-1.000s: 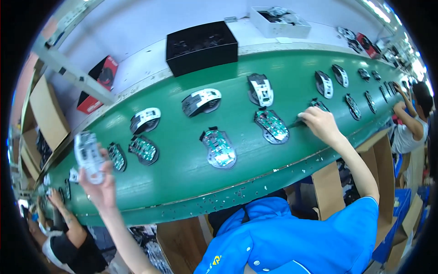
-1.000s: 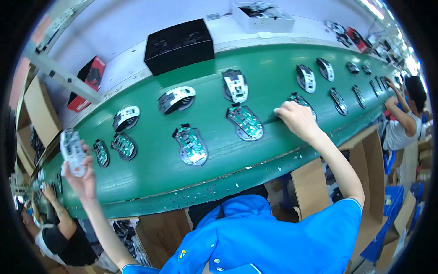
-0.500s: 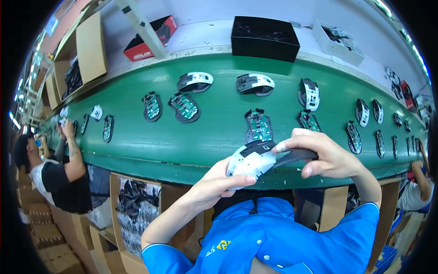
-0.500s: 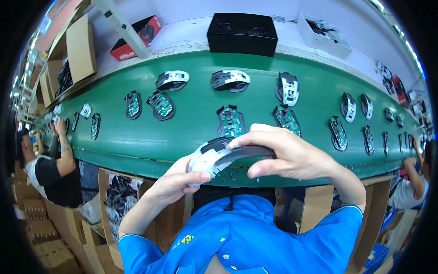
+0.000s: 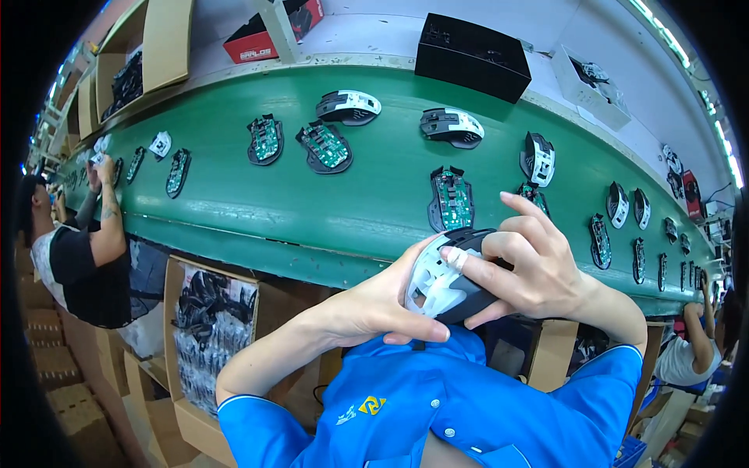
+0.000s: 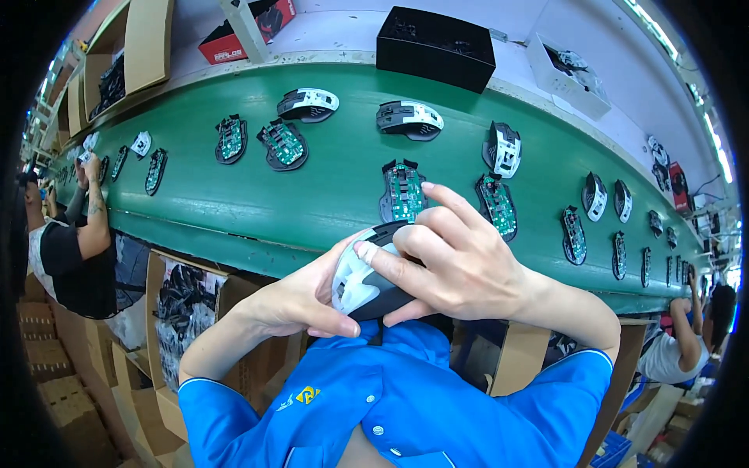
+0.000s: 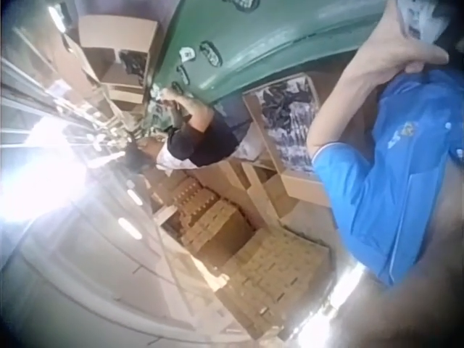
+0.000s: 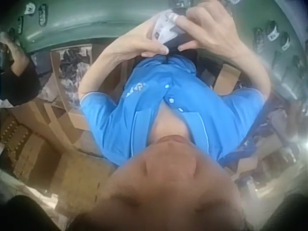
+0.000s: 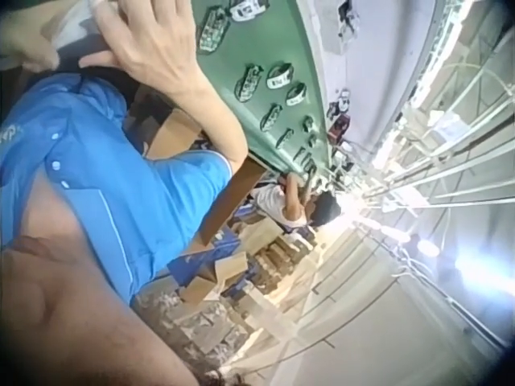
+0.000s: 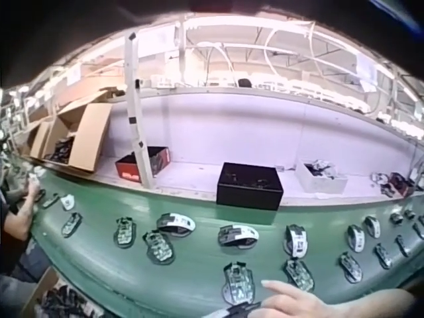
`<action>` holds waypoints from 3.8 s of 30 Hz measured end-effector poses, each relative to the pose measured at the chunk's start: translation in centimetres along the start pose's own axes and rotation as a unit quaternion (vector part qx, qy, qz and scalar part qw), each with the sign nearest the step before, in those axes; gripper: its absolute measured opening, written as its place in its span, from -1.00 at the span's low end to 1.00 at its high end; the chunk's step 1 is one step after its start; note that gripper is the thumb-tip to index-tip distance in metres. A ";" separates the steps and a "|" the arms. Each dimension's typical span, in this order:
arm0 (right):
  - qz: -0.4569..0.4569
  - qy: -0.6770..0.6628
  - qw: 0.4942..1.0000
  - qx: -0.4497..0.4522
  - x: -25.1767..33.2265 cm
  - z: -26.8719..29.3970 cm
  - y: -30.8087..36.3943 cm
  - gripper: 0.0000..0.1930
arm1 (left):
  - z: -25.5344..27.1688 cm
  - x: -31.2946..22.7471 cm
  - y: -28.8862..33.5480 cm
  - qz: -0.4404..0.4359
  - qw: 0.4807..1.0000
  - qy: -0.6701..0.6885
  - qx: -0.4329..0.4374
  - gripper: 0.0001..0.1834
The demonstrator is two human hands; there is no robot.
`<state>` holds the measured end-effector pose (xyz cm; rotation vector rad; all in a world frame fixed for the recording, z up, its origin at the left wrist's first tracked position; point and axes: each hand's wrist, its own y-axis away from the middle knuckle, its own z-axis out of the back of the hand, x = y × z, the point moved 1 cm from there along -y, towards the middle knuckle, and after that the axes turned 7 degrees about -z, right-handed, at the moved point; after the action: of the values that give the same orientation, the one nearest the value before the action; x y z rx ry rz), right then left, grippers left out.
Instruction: The person assembles computer mouse shells by taking small components from containers, fitting them into mouse casings by hand, and placing the assembled mouse shells onto a conveyor belt.
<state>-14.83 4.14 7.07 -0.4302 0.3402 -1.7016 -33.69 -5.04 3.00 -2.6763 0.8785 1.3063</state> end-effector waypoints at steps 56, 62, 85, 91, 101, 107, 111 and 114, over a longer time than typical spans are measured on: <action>-0.301 -0.751 0.586 0.050 -2.8 -3.5 -0.9 0.04 | 0.4 -1.9 1.4 -0.425 0.713 -0.538 -0.146 -0.09; -0.390 -0.736 0.552 0.036 -2.1 -4.4 -1.6 0.05 | 1.8 -2.1 1.7 -0.395 0.722 -0.549 -0.143 -0.14; -0.420 -0.664 0.618 0.033 -1.5 -5.2 -2.7 -0.11 | 2.6 -3.7 1.4 -0.078 0.968 -0.176 -0.161 -0.22; -0.452 -0.706 0.542 0.055 -2.8 -6.3 -3.1 -0.13 | 4.3 -3.9 1.3 -0.062 0.986 -0.096 -0.124 -0.23; -0.460 -0.718 0.518 0.067 -4.4 -8.2 -5.2 -0.10 | 6.4 -5.3 1.4 -0.077 0.987 -0.091 -0.104 -0.20; -0.457 -0.730 0.504 0.062 -4.4 -8.0 -7.1 -0.23 | 8.2 -4.8 0.8 -0.194 0.885 -0.384 -0.176 -0.04; -0.422 -0.633 0.634 0.135 -4.7 -6.8 -8.9 -0.27 | 8.6 -5.7 1.5 -0.188 0.875 -0.405 -0.185 -0.10; -0.259 -0.483 0.813 0.196 -8.2 -6.2 -10.7 -0.29 | 9.9 -7.1 2.8 -0.038 0.971 -0.164 -0.167 -0.17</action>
<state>-25.84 13.98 5.72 -1.0672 -0.9393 -1.7590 -45.59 -1.41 2.40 -2.5605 0.5535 1.9550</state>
